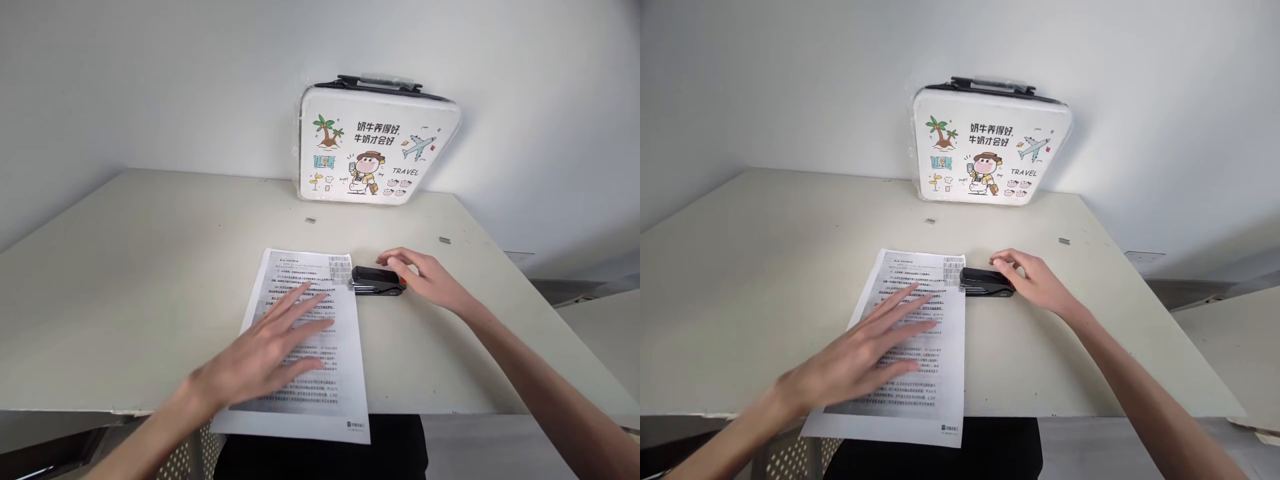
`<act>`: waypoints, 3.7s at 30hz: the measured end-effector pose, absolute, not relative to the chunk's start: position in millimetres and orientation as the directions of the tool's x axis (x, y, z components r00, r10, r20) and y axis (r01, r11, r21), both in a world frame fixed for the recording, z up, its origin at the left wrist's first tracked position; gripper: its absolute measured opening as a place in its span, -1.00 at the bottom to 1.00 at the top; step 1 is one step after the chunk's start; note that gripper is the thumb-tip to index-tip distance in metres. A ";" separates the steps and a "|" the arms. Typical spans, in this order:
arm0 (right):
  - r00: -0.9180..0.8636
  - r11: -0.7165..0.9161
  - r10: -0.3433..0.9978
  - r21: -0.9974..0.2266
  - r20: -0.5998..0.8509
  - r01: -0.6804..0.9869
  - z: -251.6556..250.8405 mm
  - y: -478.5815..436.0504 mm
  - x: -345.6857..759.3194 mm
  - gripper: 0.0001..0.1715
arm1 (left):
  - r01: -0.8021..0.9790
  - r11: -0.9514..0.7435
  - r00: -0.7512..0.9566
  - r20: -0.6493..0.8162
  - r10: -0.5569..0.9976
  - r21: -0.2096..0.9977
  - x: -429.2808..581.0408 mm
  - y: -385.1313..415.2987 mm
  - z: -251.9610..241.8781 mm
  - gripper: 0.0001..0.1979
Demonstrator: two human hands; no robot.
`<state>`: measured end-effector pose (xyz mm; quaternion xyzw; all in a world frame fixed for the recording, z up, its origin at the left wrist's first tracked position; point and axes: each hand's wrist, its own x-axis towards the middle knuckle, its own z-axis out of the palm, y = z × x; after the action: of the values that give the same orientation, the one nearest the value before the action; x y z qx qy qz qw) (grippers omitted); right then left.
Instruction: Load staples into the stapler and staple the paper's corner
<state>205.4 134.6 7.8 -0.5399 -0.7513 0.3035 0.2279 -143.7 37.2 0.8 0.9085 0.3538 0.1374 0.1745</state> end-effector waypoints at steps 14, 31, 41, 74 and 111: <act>-0.293 0.198 0.954 -0.584 -0.071 0.787 10.7 154.9 131.6 -0.28 | 0.393 -0.790 0.860 0.115 0.497 0.471 -118.4 123.7 -23.7 -0.31; -0.276 0.182 0.953 -0.488 -0.126 0.853 12.5 150.5 120.6 -0.37 | 0.423 -0.770 0.812 0.177 0.556 0.477 -113.7 121.6 -39.2 -0.32; -0.289 0.215 0.953 -0.470 -0.089 0.856 11.1 151.7 117.3 -0.38 | 0.415 -0.774 0.815 0.183 0.550 0.478 -111.9 121.6 -41.4 -0.32; -0.264 0.239 0.961 -0.230 -0.081 0.943 5.7 149.8 107.1 -0.42 | 0.421 -0.782 0.809 0.199 0.553 0.460 -111.5 120.5 -41.7 -0.32; -0.201 0.332 0.929 -0.464 0.310 0.821 -47.8 115.6 230.9 -0.64 | 0.438 -0.806 0.830 0.165 0.533 0.398 -118.3 125.1 -29.6 -0.39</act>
<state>230.9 115.6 -47.8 -0.5694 -0.7687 0.0984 0.2742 -118.3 125.1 -29.6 0.9405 0.2579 0.1357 0.1746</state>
